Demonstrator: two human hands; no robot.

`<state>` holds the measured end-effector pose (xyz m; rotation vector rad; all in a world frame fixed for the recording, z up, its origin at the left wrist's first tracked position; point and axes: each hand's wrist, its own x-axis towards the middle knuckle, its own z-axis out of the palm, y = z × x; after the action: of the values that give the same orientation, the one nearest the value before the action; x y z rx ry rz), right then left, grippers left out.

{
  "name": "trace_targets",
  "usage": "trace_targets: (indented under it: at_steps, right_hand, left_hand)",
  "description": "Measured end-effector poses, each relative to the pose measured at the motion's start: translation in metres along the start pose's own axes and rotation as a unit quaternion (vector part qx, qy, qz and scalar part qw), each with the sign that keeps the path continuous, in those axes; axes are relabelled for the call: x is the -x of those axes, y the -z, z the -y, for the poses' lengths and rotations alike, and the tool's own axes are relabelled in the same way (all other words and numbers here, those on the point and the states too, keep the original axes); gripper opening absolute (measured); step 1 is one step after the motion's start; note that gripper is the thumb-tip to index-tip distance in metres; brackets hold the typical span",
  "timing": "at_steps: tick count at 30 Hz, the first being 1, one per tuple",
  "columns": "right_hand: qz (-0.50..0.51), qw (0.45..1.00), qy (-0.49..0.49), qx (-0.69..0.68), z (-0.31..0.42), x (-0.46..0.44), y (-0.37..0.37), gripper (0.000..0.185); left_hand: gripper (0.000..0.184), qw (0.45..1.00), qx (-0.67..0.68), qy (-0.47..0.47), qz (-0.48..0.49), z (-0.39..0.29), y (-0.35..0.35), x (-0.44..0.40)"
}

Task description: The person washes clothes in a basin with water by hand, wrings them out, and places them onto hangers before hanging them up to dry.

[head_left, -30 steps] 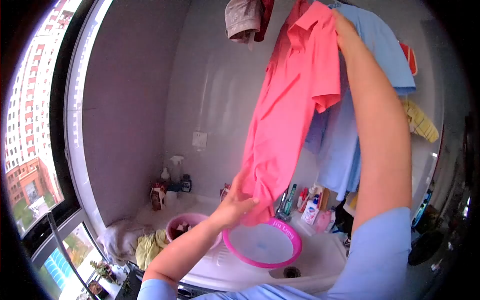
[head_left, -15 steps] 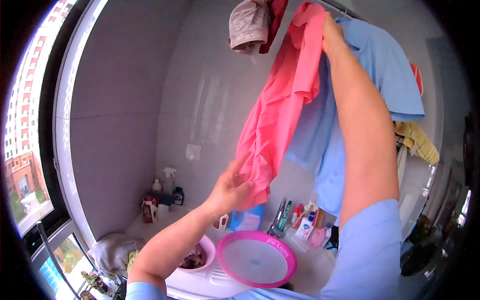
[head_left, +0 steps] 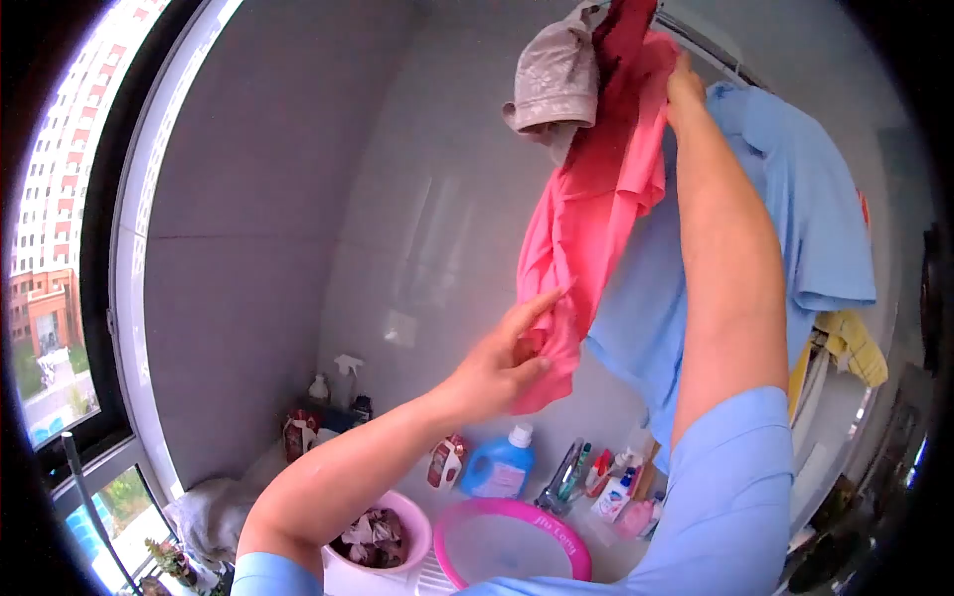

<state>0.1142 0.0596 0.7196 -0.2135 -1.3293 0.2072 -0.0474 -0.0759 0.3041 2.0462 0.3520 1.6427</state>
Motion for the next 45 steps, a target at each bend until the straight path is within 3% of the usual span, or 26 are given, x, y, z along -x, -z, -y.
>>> trace_targets:
  at_steps: [3,5,6,8,9,10,16,17,19,21,24,25,27,30,31,33,34,36,38,40,43,45]
  right_hand:
    - [-0.026,0.995,0.006,0.095,-0.025,-0.038,-0.015,0.063]
    - [0.037,0.995,0.035,0.082,-0.053,-0.089,-0.022,0.054]
    - [0.093,0.990,0.066,0.081,-0.074,-0.144,-0.030,0.050]
    - [0.146,0.980,0.105,0.088,-0.105,-0.190,-0.036,0.046]
    - [0.164,0.985,0.045,-0.010,-0.079,-0.137,-0.037,0.045]
    - [0.171,0.979,-0.016,-0.106,-0.045,-0.071,-0.038,0.045]
    - [0.058,0.996,0.068,-0.015,-0.035,-0.043,-0.014,0.050]
    - [-0.040,0.987,0.113,0.111,-0.025,-0.044,-0.008,0.052]
    - [-0.203,0.888,0.230,0.342,0.000,-0.027,0.009,0.052]
    - [-0.338,0.683,0.374,0.528,0.046,0.043,0.014,0.046]
    - [-0.130,0.487,0.549,0.667,0.083,0.013,0.007,0.041]
    - [-0.135,0.603,0.525,0.586,0.091,0.023,-0.005,0.038]
    - [-0.133,0.795,0.447,0.387,0.102,0.039,-0.038,0.034]
    - [-0.201,0.758,0.464,0.412,0.060,-0.070,-0.036,0.034]
    - [-0.113,0.765,0.389,0.500,0.064,-0.067,-0.039,0.032]
    - [0.066,0.731,0.218,0.643,0.075,-0.058,-0.038,0.029]
    - [-0.036,0.799,0.214,0.561,0.076,-0.003,-0.049,0.024]
    - [0.047,0.835,0.109,0.538,0.064,-0.007,-0.056,0.023]
    - [0.118,0.911,-0.010,0.395,0.049,0.000,-0.062,0.027]
    - [0.177,0.966,-0.124,0.142,0.038,0.025,-0.064,0.035]
    - [0.254,0.919,-0.257,-0.156,0.034,0.059,-0.067,0.043]
    - [0.263,0.891,-0.274,-0.247,0.022,0.055,-0.078,0.038]
  left_hand:
    - [0.064,0.999,-0.026,-0.016,0.037,0.002,0.008,-0.015]
    - [0.062,0.996,-0.040,-0.050,0.056,0.016,0.010,-0.022]
    - [0.062,0.983,-0.155,-0.098,0.030,0.024,0.010,-0.024]
    - [0.061,0.989,-0.126,-0.065,0.043,0.032,0.009,-0.029]
    - [0.060,0.991,-0.111,-0.053,0.049,0.034,0.010,-0.033]
    - [0.058,0.998,-0.002,-0.004,0.060,0.033,0.007,-0.036]
    - [0.058,0.998,-0.029,-0.051,0.030,0.049,0.000,-0.021]
    - [0.058,0.999,-0.006,-0.024,0.026,0.052,0.000,-0.018]
    - [0.060,0.998,0.036,0.036,0.020,0.063,0.001,-0.012]
    - [0.059,0.998,-0.033,0.048,0.000,0.074,-0.001,-0.005]
    - [0.060,0.995,-0.083,0.053,-0.008,0.086,-0.006,0.002]
    - [0.060,0.994,-0.092,0.055,-0.008,0.086,-0.007,0.005]
    - [0.059,0.995,0.014,0.096,-0.004,0.074,-0.012,0.011]
    - [0.057,0.989,0.106,0.099,-0.001,0.074,-0.013,0.019]
    - [0.056,0.988,0.125,0.089,-0.001,0.076,-0.012,0.022]
    - [0.053,0.997,0.028,0.068,0.004,0.079,-0.006,0.030]
    - [0.051,0.998,-0.023,0.058,0.006,0.079,-0.002,0.034]
    - [0.052,0.998,-0.002,0.057,0.004,0.081,0.001,0.043]
    - [0.054,0.997,-0.003,0.073,0.005,0.082,0.006,0.050]
    - [0.058,0.994,-0.025,0.104,0.009,0.082,0.013,0.057]
    - [0.066,0.972,-0.231,0.030,-0.024,0.083,0.018,0.083]
    - [0.074,0.950,-0.289,0.074,-0.093,0.083,0.015,0.139]
